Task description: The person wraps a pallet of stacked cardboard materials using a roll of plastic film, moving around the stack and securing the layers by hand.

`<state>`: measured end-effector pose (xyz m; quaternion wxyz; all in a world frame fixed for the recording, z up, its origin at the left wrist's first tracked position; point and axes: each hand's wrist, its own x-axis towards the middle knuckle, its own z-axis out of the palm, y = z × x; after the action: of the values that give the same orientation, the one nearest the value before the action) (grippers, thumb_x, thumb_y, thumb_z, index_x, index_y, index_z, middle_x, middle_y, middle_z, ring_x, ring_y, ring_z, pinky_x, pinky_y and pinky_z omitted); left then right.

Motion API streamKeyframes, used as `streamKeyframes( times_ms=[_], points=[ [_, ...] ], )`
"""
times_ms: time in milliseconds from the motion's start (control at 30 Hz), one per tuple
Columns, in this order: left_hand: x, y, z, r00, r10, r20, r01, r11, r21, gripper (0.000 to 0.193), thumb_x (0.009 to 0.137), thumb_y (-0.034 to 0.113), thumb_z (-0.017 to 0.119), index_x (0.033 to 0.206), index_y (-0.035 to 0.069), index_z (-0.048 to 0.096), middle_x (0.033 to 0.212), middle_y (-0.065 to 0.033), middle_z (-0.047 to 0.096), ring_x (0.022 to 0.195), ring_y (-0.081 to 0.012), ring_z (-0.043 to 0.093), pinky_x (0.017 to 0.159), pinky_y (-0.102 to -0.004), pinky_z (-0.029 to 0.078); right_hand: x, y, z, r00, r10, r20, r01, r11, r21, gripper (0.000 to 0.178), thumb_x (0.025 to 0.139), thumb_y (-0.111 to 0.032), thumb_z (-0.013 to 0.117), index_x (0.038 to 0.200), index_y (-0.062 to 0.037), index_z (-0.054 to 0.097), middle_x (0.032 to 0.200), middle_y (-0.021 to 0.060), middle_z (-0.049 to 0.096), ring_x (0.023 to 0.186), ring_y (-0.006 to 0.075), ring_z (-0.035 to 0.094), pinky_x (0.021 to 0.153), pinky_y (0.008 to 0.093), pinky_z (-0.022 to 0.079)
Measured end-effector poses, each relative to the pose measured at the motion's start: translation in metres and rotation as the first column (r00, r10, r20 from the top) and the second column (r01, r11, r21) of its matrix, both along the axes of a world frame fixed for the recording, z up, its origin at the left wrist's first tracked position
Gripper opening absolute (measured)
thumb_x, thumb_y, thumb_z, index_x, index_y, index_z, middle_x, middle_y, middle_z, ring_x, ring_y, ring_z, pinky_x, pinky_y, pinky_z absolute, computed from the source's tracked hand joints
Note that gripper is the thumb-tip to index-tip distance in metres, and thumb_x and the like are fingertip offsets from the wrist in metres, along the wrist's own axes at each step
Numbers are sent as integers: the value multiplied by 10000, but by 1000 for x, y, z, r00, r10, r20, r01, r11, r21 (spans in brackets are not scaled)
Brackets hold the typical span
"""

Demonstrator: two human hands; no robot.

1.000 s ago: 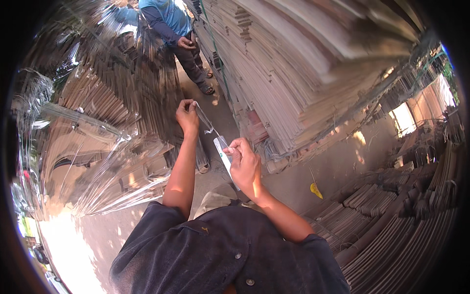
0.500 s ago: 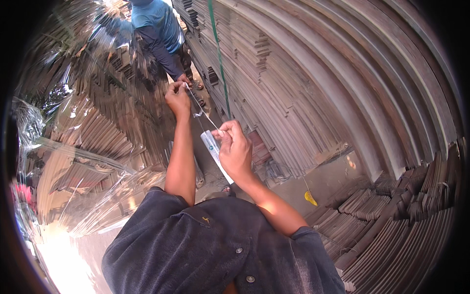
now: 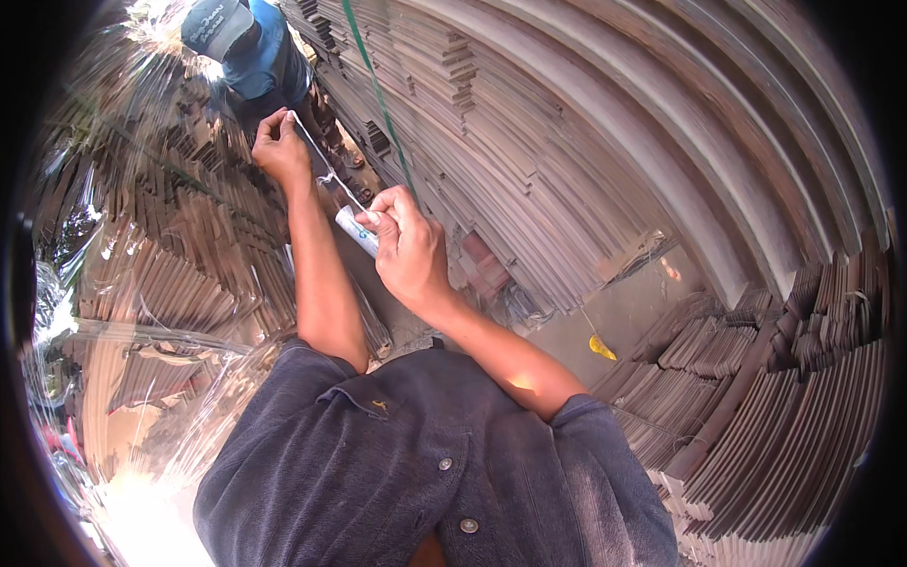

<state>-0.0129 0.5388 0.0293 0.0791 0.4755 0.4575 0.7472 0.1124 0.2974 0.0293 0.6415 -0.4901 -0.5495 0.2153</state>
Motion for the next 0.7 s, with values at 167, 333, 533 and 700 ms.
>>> streamKeyframes(
  times_ms=[167,333,533,700],
  points=[
    [0,-6,-4,997,-51,51,53,998,-38,66,899,29,786,955,-6,780,894,-74,783,766,-143,678,742,-309,539,5,-4,-3,1000,9,8,-9,1000,2,44,1055,-54,575,1057,-19,548,891,149,760,906,305,794,706,409,582],
    [6,-27,7,999,-29,28,31,998,-58,62,912,17,776,968,-11,784,949,-69,787,829,-126,678,797,-290,540,9,-16,-4,999,2,-36,-2,1000,19,61,1067,-79,574,1066,-22,552,864,133,753,904,286,797,703,388,579],
    [15,-68,15,991,-136,-13,136,991,16,57,967,42,740,986,-7,760,876,-63,741,674,-132,667,628,-281,538,22,-50,-16,995,55,-88,-55,998,1,69,1075,-88,568,1063,-21,555,859,110,765,807,191,764,729,325,571],
    [22,-144,7,964,-250,-91,243,967,-79,68,977,4,668,1021,-29,709,1017,-140,780,922,-213,728,876,-331,550,44,-92,-62,977,126,-172,-155,973,-168,66,1087,-89,547,1063,-28,546,886,100,769,838,160,745,768,313,557]
  ],
)
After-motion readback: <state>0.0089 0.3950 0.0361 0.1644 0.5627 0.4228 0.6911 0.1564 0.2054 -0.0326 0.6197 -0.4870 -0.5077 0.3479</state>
